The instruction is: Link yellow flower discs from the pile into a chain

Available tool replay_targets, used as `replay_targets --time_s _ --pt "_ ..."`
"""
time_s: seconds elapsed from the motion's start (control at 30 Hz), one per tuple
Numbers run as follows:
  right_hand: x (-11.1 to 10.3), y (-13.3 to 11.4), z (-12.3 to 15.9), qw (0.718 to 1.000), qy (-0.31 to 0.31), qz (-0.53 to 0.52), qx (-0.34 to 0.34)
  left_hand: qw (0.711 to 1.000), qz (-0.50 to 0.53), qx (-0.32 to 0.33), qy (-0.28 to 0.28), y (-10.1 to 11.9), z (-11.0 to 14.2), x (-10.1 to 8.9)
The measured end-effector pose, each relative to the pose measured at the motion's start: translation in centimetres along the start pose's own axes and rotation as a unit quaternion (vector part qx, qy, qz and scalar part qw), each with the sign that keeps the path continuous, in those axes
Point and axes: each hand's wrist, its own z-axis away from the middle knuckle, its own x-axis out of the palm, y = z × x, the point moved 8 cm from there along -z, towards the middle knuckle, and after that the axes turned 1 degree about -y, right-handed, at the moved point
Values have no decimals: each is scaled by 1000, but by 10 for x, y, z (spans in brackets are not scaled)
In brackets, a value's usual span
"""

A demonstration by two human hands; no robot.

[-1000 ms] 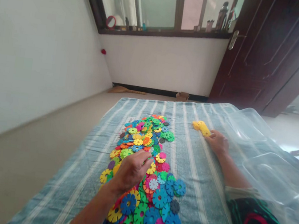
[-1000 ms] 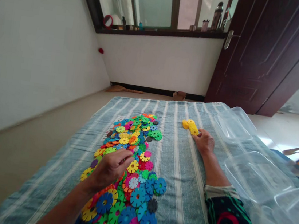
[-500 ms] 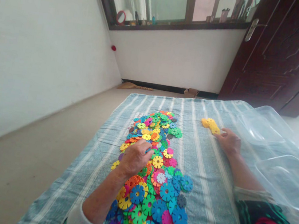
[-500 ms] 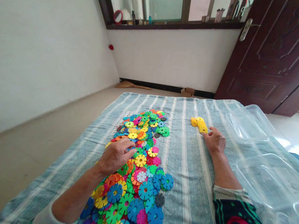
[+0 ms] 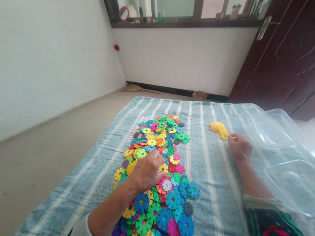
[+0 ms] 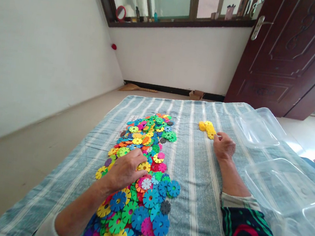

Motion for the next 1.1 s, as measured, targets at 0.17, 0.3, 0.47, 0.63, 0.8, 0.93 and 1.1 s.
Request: replay_targets --time_s 0.17,0.3,0.47,0.63,0.8,0.93,1.1 --pt "-11 -30 6 993 -25 -115 -21 995 91 -30 40 -8 -1 -5" --pt "9 -98 43 904 -296 -299 -76 965 232 -53 108 -14 -1 -16" --pt "12 -184 126 733 -543 -367 -183 914 373 -74 142 -15 0 -16" --pt "11 -210 156 702 -556 -379 -234 890 429 -66 140 -7 0 -12" --pt "22 -190 127 726 -552 -369 -180 912 377 -42 156 -4 -1 -18" --pt "12 -121 44 865 -313 -388 -51 932 311 -26 186 -6 -1 -24" --pt "-3 -27 -4 941 -103 -310 85 942 277 4 189 -1 -2 -21"
